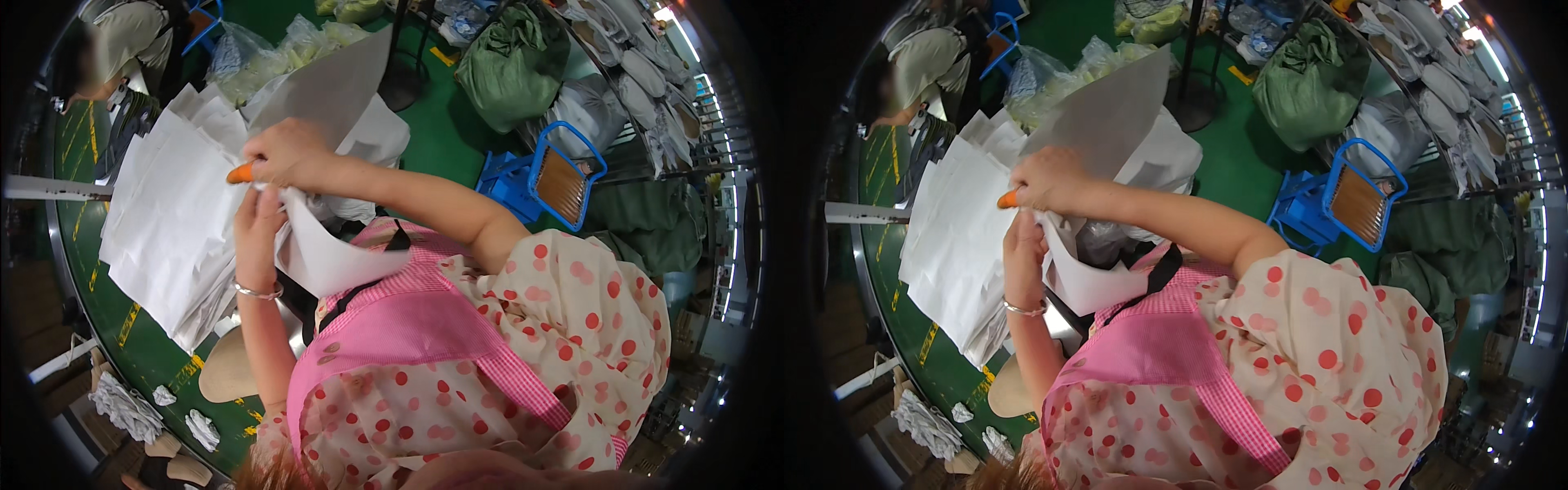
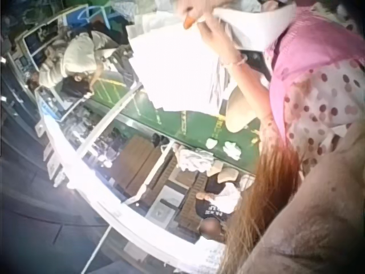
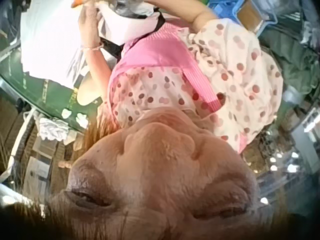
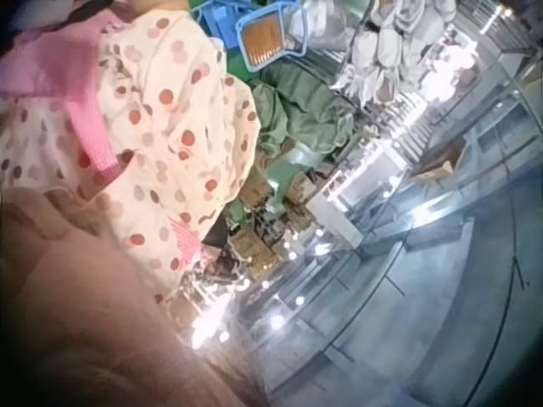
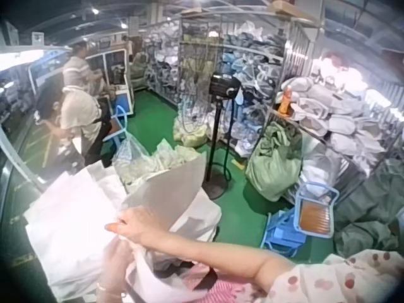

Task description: The person folds white fabric pieces one by one on a green worktable and stacks them. The person handles each piece, aligns edges, and places the folded item onto a growing pile.

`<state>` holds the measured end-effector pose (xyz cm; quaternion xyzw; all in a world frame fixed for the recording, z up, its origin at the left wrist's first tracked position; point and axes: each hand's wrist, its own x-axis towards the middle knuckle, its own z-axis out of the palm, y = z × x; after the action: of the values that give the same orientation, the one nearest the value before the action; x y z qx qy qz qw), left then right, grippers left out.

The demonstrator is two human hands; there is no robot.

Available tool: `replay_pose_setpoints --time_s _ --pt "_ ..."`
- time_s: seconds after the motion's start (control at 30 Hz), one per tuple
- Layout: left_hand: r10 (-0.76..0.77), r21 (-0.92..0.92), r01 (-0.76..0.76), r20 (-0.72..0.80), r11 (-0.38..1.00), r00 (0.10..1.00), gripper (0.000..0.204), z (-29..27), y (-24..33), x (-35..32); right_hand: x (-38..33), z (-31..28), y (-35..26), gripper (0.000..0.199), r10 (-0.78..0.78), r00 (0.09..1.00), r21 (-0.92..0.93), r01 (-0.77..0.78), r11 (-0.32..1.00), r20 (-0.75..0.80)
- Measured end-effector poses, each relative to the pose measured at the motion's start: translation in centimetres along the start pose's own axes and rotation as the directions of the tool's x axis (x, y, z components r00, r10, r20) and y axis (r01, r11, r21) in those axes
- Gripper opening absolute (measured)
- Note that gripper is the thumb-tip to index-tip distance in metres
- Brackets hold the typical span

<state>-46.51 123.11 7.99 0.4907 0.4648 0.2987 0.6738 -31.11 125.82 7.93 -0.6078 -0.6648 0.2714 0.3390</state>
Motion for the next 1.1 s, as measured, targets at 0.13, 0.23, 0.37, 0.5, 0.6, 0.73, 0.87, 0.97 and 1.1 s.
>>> replay_pose_setpoints --time_s 0.13,0.23,0.37,0.5,0.6,0.73,0.87,0.97,1.1 --pt "-0.127 -0.158 0.102 -0.156 0.982 0.980 0.043 2.7 0.8 0.5 -0.3 1.6 1.6 0.022 -0.060 0.997 0.050 0.058 0.997 0.038" --pt "-0.198 -0.096 0.186 -0.138 0.978 0.970 0.035 1.8 0.7 0.9 -0.1 1.4 1.9 0.026 0.077 0.980 0.393 -0.144 0.908 0.184" --pt "-0.188 -0.141 0.184 -0.018 0.973 0.982 0.033 1.0 0.5 1.5 0.0 0.8 2.5 0.025 0.152 0.904 0.698 -0.408 0.588 0.400" --pt "-0.027 -0.284 0.035 0.035 0.958 0.999 0.031 0.2 -1.3 1.7 0.4 1.0 2.3 0.021 0.108 0.919 0.701 -0.361 0.615 0.379" --pt "0.022 -0.236 -0.014 0.033 0.972 0.999 0.027 -1.5 -1.8 0.8 0.7 3.3 2.0 0.019 0.084 0.907 0.663 -0.363 0.655 0.413" --pt "0.110 -0.125 -0.126 -0.129 0.984 0.985 0.020 -4.8 -2.7 -0.9 0.7 3.9 -0.4 0.016 0.029 0.874 0.620 -0.368 0.693 0.485" --pt "0.079 -0.262 -0.183 -0.363 0.948 0.928 0.021 -8.9 -3.8 -1.8 2.6 8.1 -2.3 0.015 0.005 0.826 0.633 -0.436 0.640 0.564" --pt "0.045 -0.312 -0.231 -0.507 0.922 0.861 0.022 -7.0 -4.3 -3.3 2.7 8.8 -1.8 0.016 -0.050 0.765 0.633 -0.491 0.599 0.642" --pt "0.058 -0.297 -0.308 -0.628 0.904 0.776 0.019 -8.7 -5.5 -5.7 2.9 12.1 -3.3 0.017 -0.160 0.705 0.618 -0.461 0.637 0.691"
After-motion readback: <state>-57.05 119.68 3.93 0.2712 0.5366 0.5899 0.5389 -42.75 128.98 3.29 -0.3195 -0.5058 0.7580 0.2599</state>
